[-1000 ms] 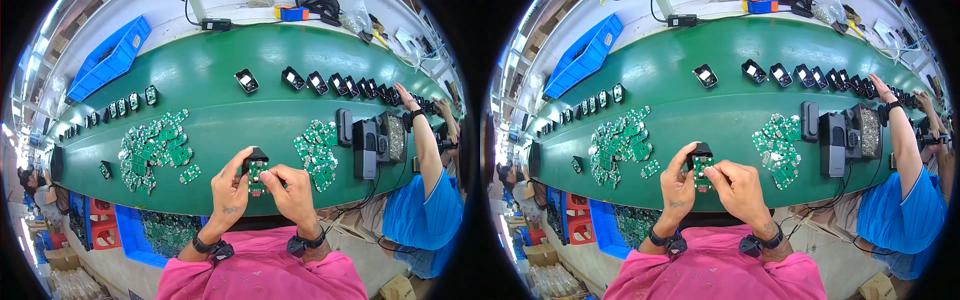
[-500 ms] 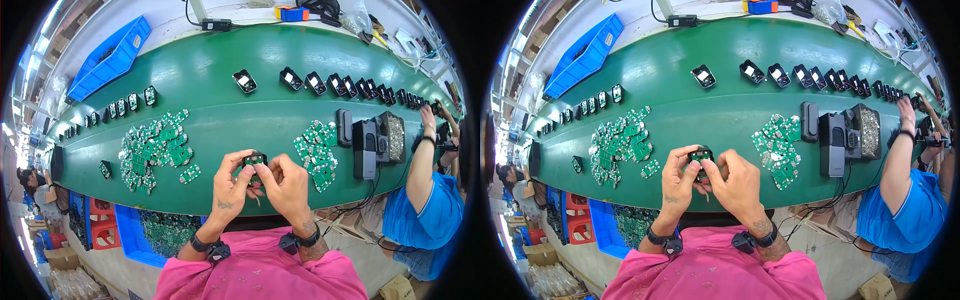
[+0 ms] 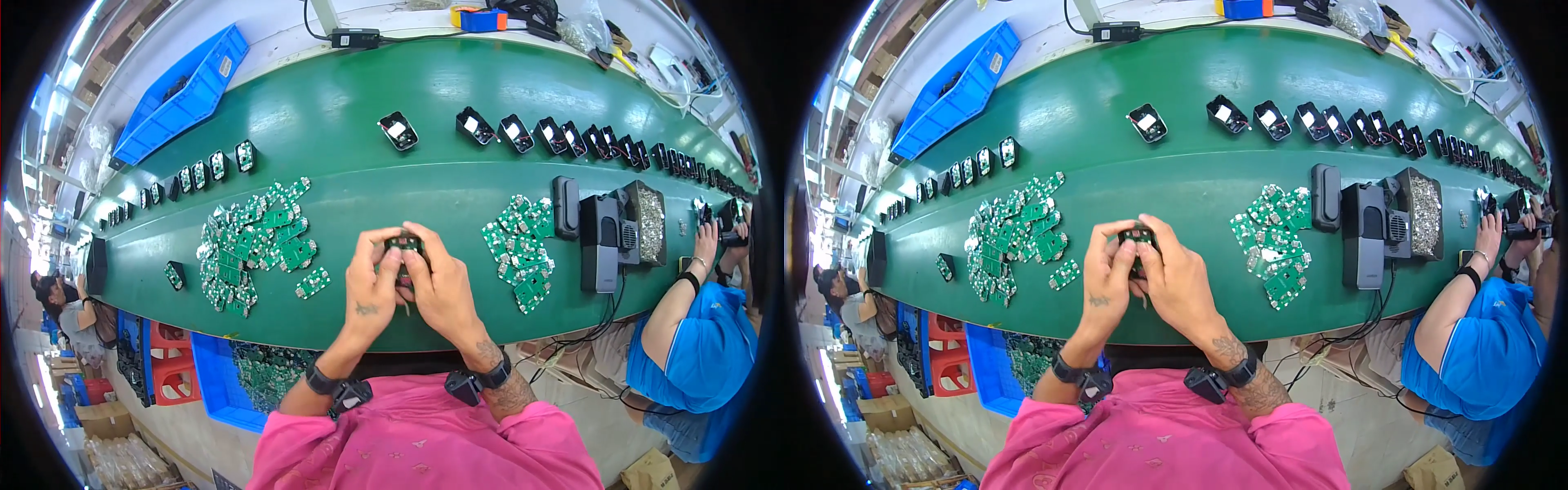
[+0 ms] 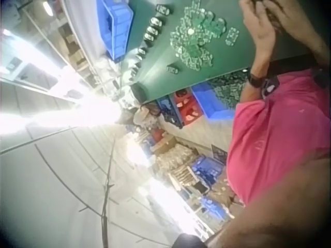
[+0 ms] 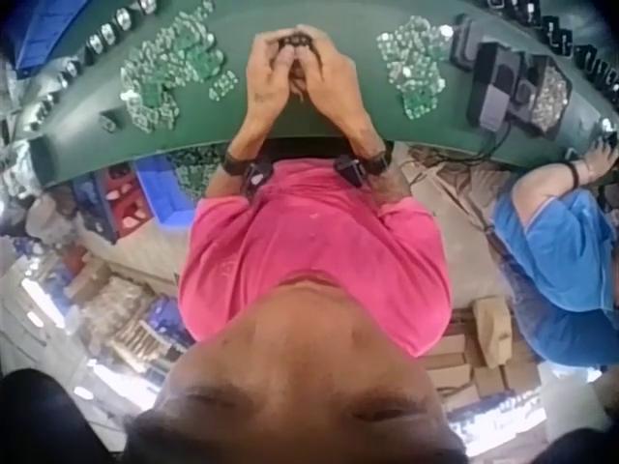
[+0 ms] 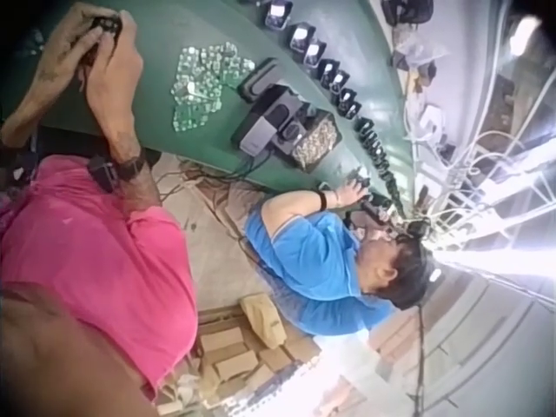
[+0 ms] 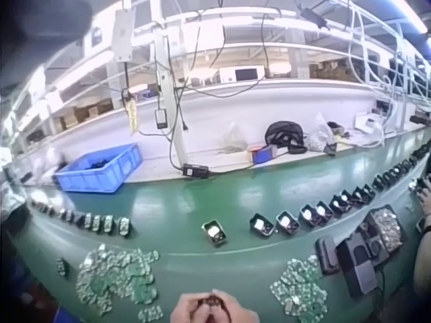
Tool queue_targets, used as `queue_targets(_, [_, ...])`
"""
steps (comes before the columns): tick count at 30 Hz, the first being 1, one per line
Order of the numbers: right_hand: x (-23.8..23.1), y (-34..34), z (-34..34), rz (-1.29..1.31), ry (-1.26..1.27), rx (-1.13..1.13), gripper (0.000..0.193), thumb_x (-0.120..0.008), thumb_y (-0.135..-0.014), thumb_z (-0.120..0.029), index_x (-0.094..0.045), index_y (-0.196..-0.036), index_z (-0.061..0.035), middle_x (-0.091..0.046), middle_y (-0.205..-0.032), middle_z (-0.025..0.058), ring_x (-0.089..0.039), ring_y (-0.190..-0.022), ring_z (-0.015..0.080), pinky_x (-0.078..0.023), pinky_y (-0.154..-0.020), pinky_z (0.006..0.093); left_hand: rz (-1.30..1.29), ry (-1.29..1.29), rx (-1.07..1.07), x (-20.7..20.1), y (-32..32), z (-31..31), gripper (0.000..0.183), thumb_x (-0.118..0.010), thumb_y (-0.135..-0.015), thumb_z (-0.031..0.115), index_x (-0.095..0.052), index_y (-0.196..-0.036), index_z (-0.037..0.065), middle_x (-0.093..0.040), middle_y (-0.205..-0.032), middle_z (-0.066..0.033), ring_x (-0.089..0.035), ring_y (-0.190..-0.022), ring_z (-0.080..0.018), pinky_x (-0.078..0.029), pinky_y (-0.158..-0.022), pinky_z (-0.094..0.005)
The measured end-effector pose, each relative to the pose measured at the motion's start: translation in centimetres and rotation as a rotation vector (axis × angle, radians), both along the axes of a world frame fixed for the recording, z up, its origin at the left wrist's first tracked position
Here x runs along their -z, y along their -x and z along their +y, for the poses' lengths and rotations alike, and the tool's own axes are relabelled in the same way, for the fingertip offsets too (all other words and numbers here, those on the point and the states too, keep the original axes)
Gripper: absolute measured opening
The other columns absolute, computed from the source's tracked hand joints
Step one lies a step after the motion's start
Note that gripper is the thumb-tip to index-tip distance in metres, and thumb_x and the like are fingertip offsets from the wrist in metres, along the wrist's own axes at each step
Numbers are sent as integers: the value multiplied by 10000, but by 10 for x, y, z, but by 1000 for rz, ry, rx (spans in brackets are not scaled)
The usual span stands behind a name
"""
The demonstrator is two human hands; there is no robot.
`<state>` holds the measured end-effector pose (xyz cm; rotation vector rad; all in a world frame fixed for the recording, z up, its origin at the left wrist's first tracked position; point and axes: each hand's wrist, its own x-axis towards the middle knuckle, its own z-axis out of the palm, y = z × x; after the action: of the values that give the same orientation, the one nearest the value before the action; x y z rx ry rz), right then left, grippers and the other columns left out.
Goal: Assembling small electronic components into plastic housings on a production line.
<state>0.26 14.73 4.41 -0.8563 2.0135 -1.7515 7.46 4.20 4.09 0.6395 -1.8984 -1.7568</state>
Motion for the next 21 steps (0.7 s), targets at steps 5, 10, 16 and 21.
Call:
queue_targets(5, [21, -9, 10, 196, -97, 105, 429, -648, -938, -139, -534, -1314, 32, -637, -860, 128, -621, -616, 215, -498, -613, 340, -171, 181, -74, -20, 40, -96, 268, -443, -1037, 163, -487, -1295, 109, -594, -846, -72, -570, -465, -134, -462, -391, -234])
queue_targets(10, [41, -27, 25, 484, -54, 15, 299, -707, -869, -117, -631, -1138, -9, -624, -857, 125, -632, -758, 301, -520, -690, 398, -264, 100, -201, 18, 96, -244, 308, -420, -1049, 158, -480, -1351, 173, -617, -980, -120, -700, -604, -236, -566, -480, -273])
queue_targets(16, [26, 23, 86, 589, -260, 378, 145, -725, -820, -56, -691, -960, -36, -627, -876, 128, -598, -842, 323, -479, -753, 428, -654, 569, -340, 27, 112, -266, 407, -494, -1033, 297, -495, -1415, 155, -657, -1122, -191, -724, -734, -268, -599, -603, -357])
queue_targets(21, [9, 96, 100, 650, -591, 516, 377, -757, -823, -164, -659, -1146, 5, -547, -1083, 151, -513, -1028, 339, -449, -866, 426, -546, 1057, -66, 14, 107, -201, 830, -728, -836, 501, -465, -1390, -58, -530, -1369, -274, -491, -1302, -408, -407, -1079, -455])
